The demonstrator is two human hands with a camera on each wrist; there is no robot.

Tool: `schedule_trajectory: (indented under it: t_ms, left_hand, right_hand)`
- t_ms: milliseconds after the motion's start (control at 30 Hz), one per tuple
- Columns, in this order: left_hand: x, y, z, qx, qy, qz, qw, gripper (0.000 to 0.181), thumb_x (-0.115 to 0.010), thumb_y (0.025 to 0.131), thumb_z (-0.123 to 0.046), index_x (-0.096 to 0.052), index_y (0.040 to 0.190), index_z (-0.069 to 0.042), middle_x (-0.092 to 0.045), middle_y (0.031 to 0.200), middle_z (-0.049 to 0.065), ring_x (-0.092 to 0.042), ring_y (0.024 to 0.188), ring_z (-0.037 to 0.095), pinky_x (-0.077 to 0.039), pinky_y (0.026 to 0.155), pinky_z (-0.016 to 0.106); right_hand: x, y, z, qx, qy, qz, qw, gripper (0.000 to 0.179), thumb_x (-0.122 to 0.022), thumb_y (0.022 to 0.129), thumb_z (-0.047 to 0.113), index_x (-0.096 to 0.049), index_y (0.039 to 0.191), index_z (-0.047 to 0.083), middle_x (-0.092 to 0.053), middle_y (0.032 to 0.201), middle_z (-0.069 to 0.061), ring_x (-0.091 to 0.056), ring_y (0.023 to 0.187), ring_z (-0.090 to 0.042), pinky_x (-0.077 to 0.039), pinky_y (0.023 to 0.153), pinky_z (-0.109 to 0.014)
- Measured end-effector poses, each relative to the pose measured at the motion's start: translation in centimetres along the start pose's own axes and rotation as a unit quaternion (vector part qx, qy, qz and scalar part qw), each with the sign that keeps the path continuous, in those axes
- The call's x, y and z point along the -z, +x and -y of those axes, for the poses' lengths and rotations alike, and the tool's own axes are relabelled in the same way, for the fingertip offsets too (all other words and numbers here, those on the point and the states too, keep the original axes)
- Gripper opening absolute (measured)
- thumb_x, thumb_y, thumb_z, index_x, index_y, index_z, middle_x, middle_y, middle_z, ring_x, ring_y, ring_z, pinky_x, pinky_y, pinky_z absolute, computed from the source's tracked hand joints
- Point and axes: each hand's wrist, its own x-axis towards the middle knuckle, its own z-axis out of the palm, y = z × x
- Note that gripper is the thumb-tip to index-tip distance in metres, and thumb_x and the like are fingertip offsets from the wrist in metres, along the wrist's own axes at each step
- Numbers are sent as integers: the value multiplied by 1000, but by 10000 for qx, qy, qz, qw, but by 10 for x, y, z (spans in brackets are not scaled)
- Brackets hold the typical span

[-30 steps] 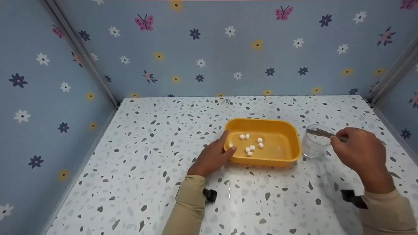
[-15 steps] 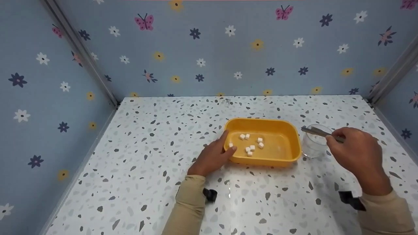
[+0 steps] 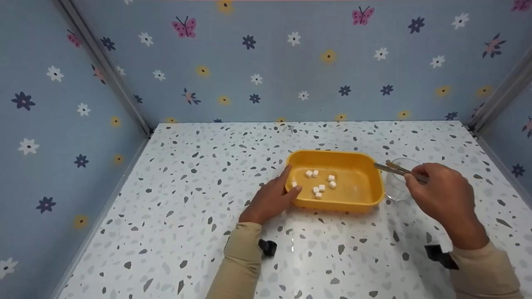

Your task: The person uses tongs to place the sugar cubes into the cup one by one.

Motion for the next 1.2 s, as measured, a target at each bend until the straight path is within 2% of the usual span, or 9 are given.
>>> schedule_trajectory:
  t_ms: [267,533,833,1033,1200]
  left_hand:
    - [-1,1,0,33,1,20,10000,83,-41,97,-70,-10,163,-29,-38,158,9,-41,140,26,-34,113,43]
    - [-1,0,0,75,-7,16,10000,83,-41,96,-70,-9,163,-31,-39,157,10,-43,139,27,-35,112,44]
    - [-1,0,0,-39,-5,-6,10000,84,-40,97,-70,-11,163,-28,-41,156,10,-45,136,25,-37,111,43]
    - [-1,0,-1,17,-22,-6,10000,84,-40,96,-71,-10,163,-30,-41,156,11,-46,135,26,-37,111,43]
    - [-1,-1,-1,73,-25,3,10000,84,-39,96,-73,-10,163,-31,-39,157,9,-44,138,25,-36,112,43]
  right_hand:
    - [-4,-1,4,18,90,135,9999,23,-71,91,18,-73,96,-4,-68,87,-18,-58,68,-30,-43,55,-42]
    - [-12,-3,11,163,98,149,9997,24,-72,90,17,-72,98,-6,-69,88,-19,-62,71,-32,-49,59,-51]
    - [-20,-5,15,460,186,171,9986,22,-73,88,15,-73,97,-4,-69,84,-15,-59,66,-27,-45,54,-40]
    - [-25,-7,17,538,225,195,9981,20,-73,89,15,-73,96,-4,-69,84,-14,-60,64,-25,-47,53,-41]
    - [-29,-6,20,483,187,365,9980,20,-72,90,15,-72,98,-4,-68,86,-15,-60,65,-24,-50,54,-41]
